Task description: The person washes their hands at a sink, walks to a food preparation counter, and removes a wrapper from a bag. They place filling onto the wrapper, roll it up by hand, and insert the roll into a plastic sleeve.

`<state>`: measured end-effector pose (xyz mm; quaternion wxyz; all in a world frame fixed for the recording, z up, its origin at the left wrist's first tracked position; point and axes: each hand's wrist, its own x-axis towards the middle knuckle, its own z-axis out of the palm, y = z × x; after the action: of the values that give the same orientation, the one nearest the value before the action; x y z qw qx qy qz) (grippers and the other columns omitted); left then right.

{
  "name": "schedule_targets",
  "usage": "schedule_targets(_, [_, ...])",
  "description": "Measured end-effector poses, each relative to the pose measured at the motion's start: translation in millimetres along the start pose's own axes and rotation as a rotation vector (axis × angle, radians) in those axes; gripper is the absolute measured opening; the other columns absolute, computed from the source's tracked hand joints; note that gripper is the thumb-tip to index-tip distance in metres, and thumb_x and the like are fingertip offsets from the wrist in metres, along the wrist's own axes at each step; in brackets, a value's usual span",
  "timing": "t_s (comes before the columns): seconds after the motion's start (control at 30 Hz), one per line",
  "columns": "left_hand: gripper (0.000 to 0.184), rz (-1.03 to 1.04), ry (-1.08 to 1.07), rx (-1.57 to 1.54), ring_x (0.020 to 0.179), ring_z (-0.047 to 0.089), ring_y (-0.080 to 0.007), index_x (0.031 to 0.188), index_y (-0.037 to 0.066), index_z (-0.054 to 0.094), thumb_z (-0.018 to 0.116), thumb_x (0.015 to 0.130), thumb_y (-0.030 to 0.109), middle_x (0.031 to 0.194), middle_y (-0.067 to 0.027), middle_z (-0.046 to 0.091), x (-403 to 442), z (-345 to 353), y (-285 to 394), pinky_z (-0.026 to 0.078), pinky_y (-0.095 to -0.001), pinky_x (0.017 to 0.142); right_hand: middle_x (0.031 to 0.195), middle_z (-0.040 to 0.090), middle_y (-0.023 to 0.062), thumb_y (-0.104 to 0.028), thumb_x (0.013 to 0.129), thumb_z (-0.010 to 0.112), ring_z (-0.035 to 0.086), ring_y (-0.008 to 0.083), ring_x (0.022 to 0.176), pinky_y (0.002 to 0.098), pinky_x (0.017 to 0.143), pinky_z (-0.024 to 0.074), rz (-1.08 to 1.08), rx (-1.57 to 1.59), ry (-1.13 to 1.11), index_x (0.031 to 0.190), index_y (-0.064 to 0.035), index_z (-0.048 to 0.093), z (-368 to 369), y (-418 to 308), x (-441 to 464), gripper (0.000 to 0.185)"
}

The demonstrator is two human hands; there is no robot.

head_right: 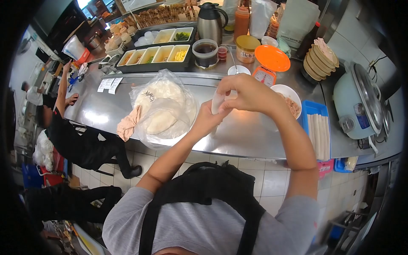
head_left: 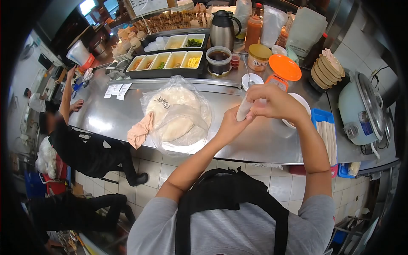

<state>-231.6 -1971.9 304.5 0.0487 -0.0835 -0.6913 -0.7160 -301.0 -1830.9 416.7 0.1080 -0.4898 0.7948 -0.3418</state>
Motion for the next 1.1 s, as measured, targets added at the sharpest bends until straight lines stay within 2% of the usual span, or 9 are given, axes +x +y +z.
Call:
schedule_targets(0.17, [0.023,-0.245,0.144,0.029,0.047,0.045,-0.0053,0.077,0.002,0.057,0.064,0.085,0.023,0.057,0.0014,0.05,13,-12,-27,0.036,-0.0219,0.042,0.082,0.062,0.008,-0.012,0.072,0.068,0.058,0.0195,0.076,0.0307,0.07,0.0443,-0.108,0.138,0.107,0.079,0.0013,0.063,4,79,28,0.016])
schedule_targets(0.27, [0.024,-0.275,0.16,-0.02,0.047,0.046,-0.0068,0.079,0.0,0.057,0.063,0.086,0.022,0.059,0.0006,0.05,10,-20,-31,0.038,-0.0216,0.044,0.091,0.061,0.01,-0.015,0.075,0.068,0.056,0.0244,0.089,0.0318,0.082,0.0444,0.055,0.02,0.301,0.084,-0.0024,0.067,22,157,40,0.016])
schedule_targets(0.33, [0.024,-0.29,0.173,-0.019,0.047,0.046,-0.0068,0.079,0.0,0.057,0.063,0.086,0.022,0.058,0.0006,0.049,6,-23,-33,0.038,-0.0215,0.044,0.107,0.057,0.0135,-0.025,0.078,0.067,0.052,0.0291,0.103,0.0395,0.09,0.0413,0.316,-0.622,0.208,0.091,-0.0059,0.069,53,219,41,0.023])
schedule_targets(0.53, [0.023,-0.323,0.208,-0.011,0.047,0.046,-0.0067,0.079,0.0,0.056,0.063,0.086,0.022,0.058,0.0006,0.049,1,-27,-30,0.038,-0.0218,0.044,0.11,0.054,0.0122,-0.033,0.076,0.068,0.047,0.0305,0.107,0.0462,0.089,0.0393,0.355,-0.753,0.224,0.087,-0.0094,0.071,92,256,37,0.026])
schedule_targets(0.67, [0.024,-0.315,0.204,-0.047,0.047,0.046,-0.0066,0.08,0.0,0.056,0.063,0.086,0.022,0.058,0.0008,0.049,3,-26,-29,0.038,-0.0219,0.044,0.112,0.055,0.011,-0.028,0.076,0.07,0.048,0.0288,0.106,0.0422,0.088,0.0399,0.398,-0.457,0.344,0.086,-0.0089,0.071,72,244,45,0.021])
schedule_targets(0.73, [0.024,-0.312,0.198,-0.049,0.047,0.045,-0.0066,0.08,0.0,0.056,0.063,0.086,0.022,0.058,0.0009,0.049,5,-26,-32,0.038,-0.0218,0.044,0.112,0.055,0.0096,-0.022,0.075,0.071,0.05,0.0268,0.105,0.038,0.087,0.0401,0.235,0.05,0.607,0.082,-0.0076,0.07,65,251,52,0.016])
schedule_targets(0.83, [0.023,-0.301,0.18,-0.07,0.046,0.044,-0.0053,0.079,0.002,0.056,0.063,0.086,0.023,0.058,0.0019,0.048,8,-25,-37,0.036,-0.0208,0.043,0.109,0.055,0.0086,-0.019,0.076,0.07,0.05,0.0261,0.105,0.0352,0.088,0.0398,0.202,0.517,0.467,0.078,-0.0055,0.069,41,146,51,0.014])
schedule_targets(0.93, [0.022,-0.297,0.168,-0.049,0.048,0.047,-0.0059,0.08,0.003,0.058,0.064,0.085,0.023,0.06,0.0016,0.05,12,-20,-38,0.037,-0.0215,0.044,0.114,0.053,0.0062,-0.016,0.077,0.069,0.049,0.0212,0.109,0.0344,0.091,0.038,-0.016,0.168,0.314,0.08,-0.0051,0.068,42,89,40,0.011])
schedule_targets(1.1, [0.029,-0.077,0.227,0.2,0.069,0.06,-0.0156,0.096,0.002,0.063,0.063,0.083,0.027,0.077,-0.0101,0.064,9,-12,-37,0.048,-0.0337,0.063,0.116,0.05,0.0114,-0.013,0.07,0.071,0.047,0.0303,0.11,0.0373,0.095,0.036,-0.06,-0.095,0.394,0.079,-0.0045,0.066,49,74,18,0.014])
